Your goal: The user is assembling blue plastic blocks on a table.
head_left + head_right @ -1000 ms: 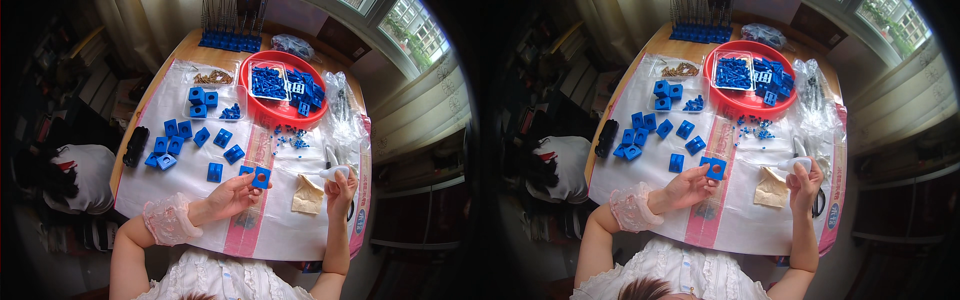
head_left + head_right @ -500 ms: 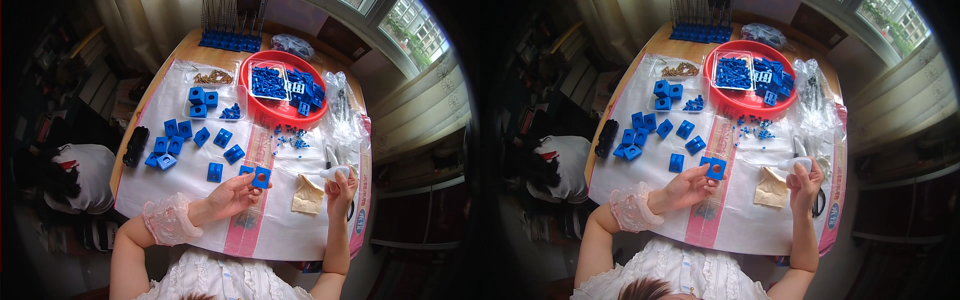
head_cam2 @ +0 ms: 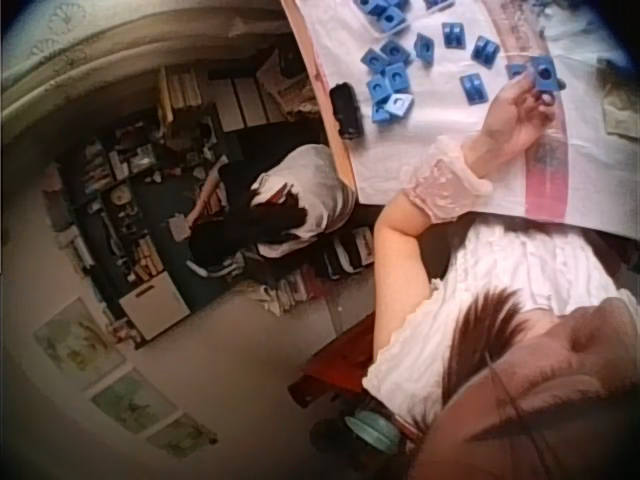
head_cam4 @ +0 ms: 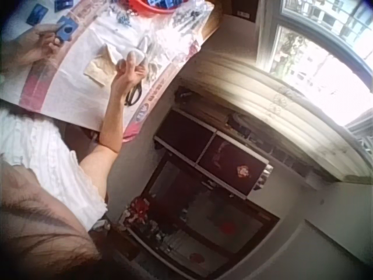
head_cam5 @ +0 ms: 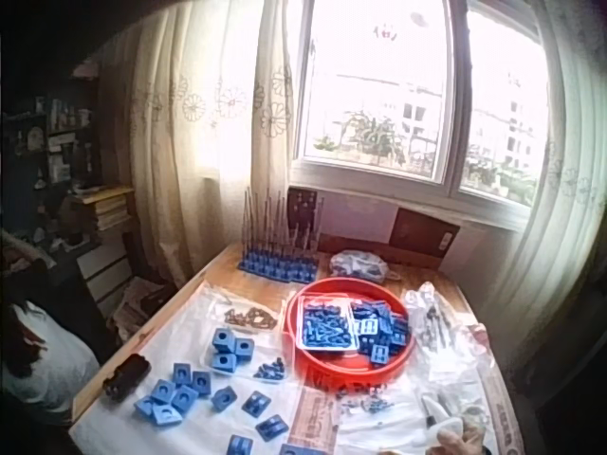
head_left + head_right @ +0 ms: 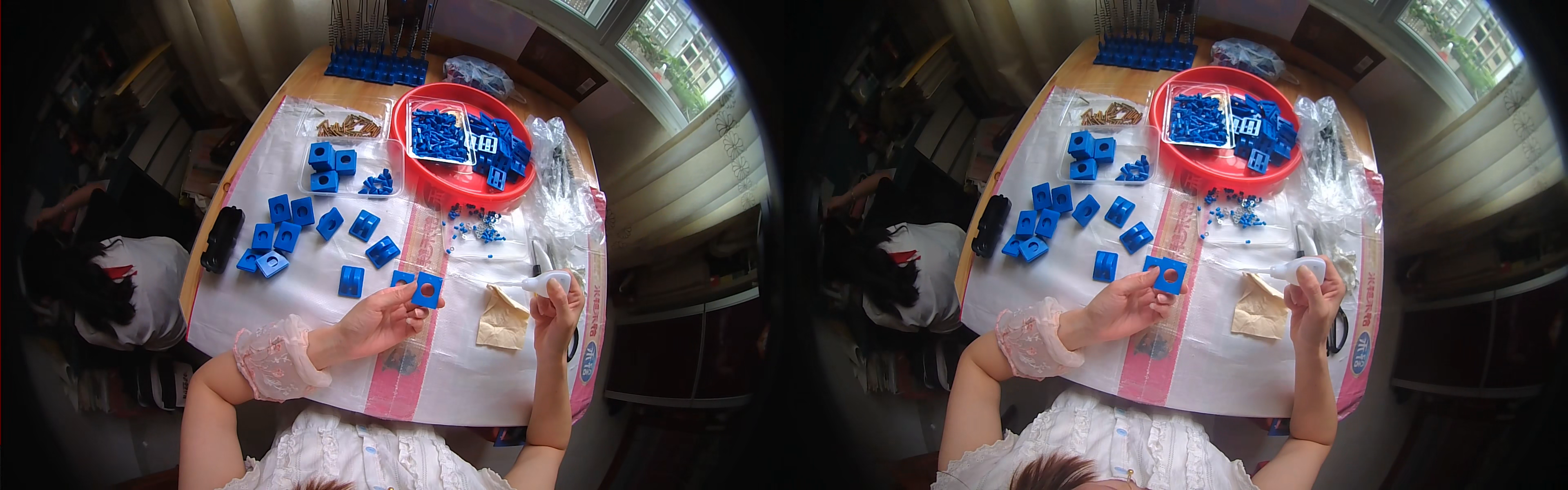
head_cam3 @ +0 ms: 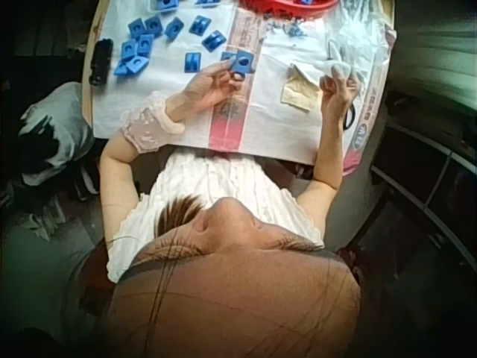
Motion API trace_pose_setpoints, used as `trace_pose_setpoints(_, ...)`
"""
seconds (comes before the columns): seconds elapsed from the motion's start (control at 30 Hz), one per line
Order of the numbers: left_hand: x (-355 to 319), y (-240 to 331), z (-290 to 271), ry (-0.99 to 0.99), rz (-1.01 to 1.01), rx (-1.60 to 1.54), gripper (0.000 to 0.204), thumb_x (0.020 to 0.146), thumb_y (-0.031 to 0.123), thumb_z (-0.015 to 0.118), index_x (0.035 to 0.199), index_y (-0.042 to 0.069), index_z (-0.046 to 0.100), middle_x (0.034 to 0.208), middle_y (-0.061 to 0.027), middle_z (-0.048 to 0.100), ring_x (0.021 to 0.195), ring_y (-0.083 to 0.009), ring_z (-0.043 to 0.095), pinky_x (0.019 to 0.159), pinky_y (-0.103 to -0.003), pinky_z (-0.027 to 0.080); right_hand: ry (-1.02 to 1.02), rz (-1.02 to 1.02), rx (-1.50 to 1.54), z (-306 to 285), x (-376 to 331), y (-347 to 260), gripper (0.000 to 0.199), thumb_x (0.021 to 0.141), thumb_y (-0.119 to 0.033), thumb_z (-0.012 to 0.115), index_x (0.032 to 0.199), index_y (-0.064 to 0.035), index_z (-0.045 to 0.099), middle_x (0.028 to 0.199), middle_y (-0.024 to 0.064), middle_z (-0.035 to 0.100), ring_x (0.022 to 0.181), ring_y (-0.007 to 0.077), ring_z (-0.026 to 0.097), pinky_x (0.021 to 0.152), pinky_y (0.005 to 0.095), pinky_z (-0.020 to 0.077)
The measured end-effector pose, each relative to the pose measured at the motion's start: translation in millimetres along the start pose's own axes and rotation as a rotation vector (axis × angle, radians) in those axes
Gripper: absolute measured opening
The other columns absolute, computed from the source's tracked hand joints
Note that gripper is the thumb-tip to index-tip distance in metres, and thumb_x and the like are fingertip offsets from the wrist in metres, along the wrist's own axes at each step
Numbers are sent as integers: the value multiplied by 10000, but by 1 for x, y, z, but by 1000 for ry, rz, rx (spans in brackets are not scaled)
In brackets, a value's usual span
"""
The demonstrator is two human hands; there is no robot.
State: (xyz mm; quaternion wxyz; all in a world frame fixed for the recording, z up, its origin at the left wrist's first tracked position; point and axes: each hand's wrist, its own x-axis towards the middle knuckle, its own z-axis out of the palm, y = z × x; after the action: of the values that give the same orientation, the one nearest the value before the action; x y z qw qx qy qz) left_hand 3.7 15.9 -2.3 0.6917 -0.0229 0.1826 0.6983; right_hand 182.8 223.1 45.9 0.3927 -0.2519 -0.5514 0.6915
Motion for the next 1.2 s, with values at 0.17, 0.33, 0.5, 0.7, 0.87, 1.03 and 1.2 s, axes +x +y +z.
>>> trace_pose_setpoints(0.17, 0, 0, 1, 7, 2, 2, 352, 983, 277, 540, 1231, 39, 464, 1163, -151, 551, 807, -79, 495, 727, -218, 465, -33, 0, 13, -3, 0, 0, 146, 885, -135, 625, 815, -81, 509, 600, -53, 441, 445, -4, 275, 384, 174, 221)
trace_pose_setpoints(0.33, 1, 0, -1, -2, -4, -6, 356, 983, 278, 541, 1234, 39, 460, 1162, -149, 552, 803, -79, 491, 725, -219, 463, -18, 16, 30, -4, 0, -1, 125, 868, -129, 632, 826, -49, 546, 637, -26, 509, 460, 7, 324, 403, 190, 248)
trace_pose_setpoints(0.5, 0, 0, 1, 3, -2, -3, 361, 983, 277, 540, 1240, 37, 456, 1164, -150, 550, 809, -80, 494, 731, -218, 468, -26, 23, 44, -5, 0, -2, 124, 861, -132, 635, 832, -35, 563, 653, -13, 541, 466, 14, 340, 409, 199, 256)
trace_pose_setpoints(0.7, 0, 0, -1, -2, -5, -15, 363, 983, 274, 541, 1243, 36, 454, 1167, -154, 549, 812, -82, 497, 734, -219, 472, 0, 37, 58, -1, 0, -1, 141, 890, -140, 626, 818, -80, 520, 594, -56, 435, 449, -4, 268, 388, 175, 212)
trace_pose_setpoints(0.87, 0, 0, 0, -1, -3, -8, 358, 983, 274, 541, 1236, 34, 460, 1170, -158, 546, 812, -82, 497, 735, -218, 472, 1, 66, 78, -4, 0, 5, 132, 866, -149, 635, 841, -44, 560, 660, -11, 545, 467, 9, 330, 400, 190, 247)
trace_pose_setpoints(1.03, 0, 0, 0, -2, -5, 7, 355, 981, 275, 544, 1223, 25, 469, 1170, -159, 543, 810, -82, 500, 737, -219, 474, -18, 99, 78, 3, -4, 8, 138, 874, -156, 637, 848, -48, 554, 660, -15, 542, 465, 11, 331, 400, 193, 245)
trace_pose_setpoints(1.2, -1, 0, 4, 3, -8, 19, 365, 978, 281, 549, 1215, 14, 473, 1163, -158, 539, 805, -81, 507, 733, -216, 478, -18, 68, 74, 6, -5, 11, 141, 892, -167, 627, 861, -56, 545, 632, -24, 514, 455, 2, 277, 390, 172, 220)
